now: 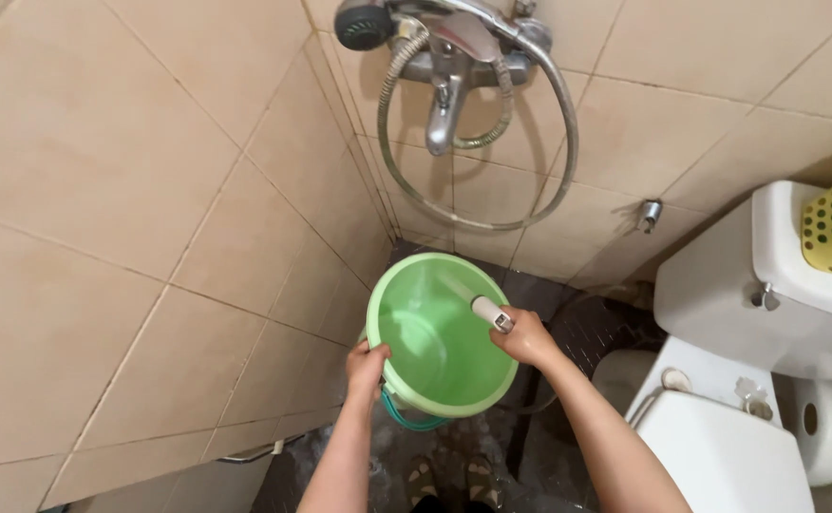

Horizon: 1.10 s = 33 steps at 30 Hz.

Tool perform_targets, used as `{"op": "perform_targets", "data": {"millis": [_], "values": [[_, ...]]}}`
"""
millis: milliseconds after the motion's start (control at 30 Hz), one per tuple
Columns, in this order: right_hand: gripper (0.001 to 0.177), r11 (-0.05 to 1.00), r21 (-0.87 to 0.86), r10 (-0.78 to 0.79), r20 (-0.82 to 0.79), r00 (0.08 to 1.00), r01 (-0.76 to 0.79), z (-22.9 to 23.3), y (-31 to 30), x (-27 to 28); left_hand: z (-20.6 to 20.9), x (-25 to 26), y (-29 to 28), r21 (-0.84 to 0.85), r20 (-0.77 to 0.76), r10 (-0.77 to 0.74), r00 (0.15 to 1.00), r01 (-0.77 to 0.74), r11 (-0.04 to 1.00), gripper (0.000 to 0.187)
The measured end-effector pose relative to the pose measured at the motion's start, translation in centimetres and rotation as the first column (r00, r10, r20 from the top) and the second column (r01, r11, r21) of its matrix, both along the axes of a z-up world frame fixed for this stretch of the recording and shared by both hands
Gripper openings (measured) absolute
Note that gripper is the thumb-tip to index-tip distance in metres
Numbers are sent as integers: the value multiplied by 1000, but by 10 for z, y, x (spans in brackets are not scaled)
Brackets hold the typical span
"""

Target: Hand washing a garment in a bucket and then filling the bucket with clean water using a sprayer.

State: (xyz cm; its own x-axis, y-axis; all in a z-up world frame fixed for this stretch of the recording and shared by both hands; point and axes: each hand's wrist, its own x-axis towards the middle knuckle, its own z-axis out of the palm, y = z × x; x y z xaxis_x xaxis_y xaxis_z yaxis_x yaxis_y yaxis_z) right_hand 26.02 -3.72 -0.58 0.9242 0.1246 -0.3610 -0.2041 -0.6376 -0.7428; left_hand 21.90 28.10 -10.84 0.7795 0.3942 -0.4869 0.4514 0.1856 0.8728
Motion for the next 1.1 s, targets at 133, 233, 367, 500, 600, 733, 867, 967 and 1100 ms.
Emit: {"op": "perform_targets", "data": {"millis": [133,233,367,500,600,733,867,967,1100], "values": [[19,995,69,63,34,997,-65,18,18,7,4,-6,24,-155,-94,24,995,-38,987,29],[17,985,57,166,-24,986,-164,28,28,9,-2,-14,37,-184,-175,-38,984,6,983,29],[20,970,70,237,-32,971,-234,27,34,16,-15,-16,39,-342,-160,-59,985,1,940,27],[27,929,55,370,-89,925,-366,27,45,12,-37,-16,36,-399,-97,-117,988,69,914,26],[31,872,32,489,-103,866,-488,17,46,10,-26,-12,28,-441,-72,-75,995,36,897,33],[36,890,44,457,-114,882,-455,36,58,5,-29,-11,21,-445,-33,-55,998,34,895,37],[35,827,-17,538,-263,801,-562,37,65,-4,-24,-2,15,-375,139,15,990,39,926,43],[32,718,-113,625,-329,708,-686,28,64,-13,-18,3,15,-313,237,48,970,30,949,37],[27,604,-327,591,-428,683,-727,-7,42,-8,-17,10,17,-240,270,75,960,-8,971,31]]}}
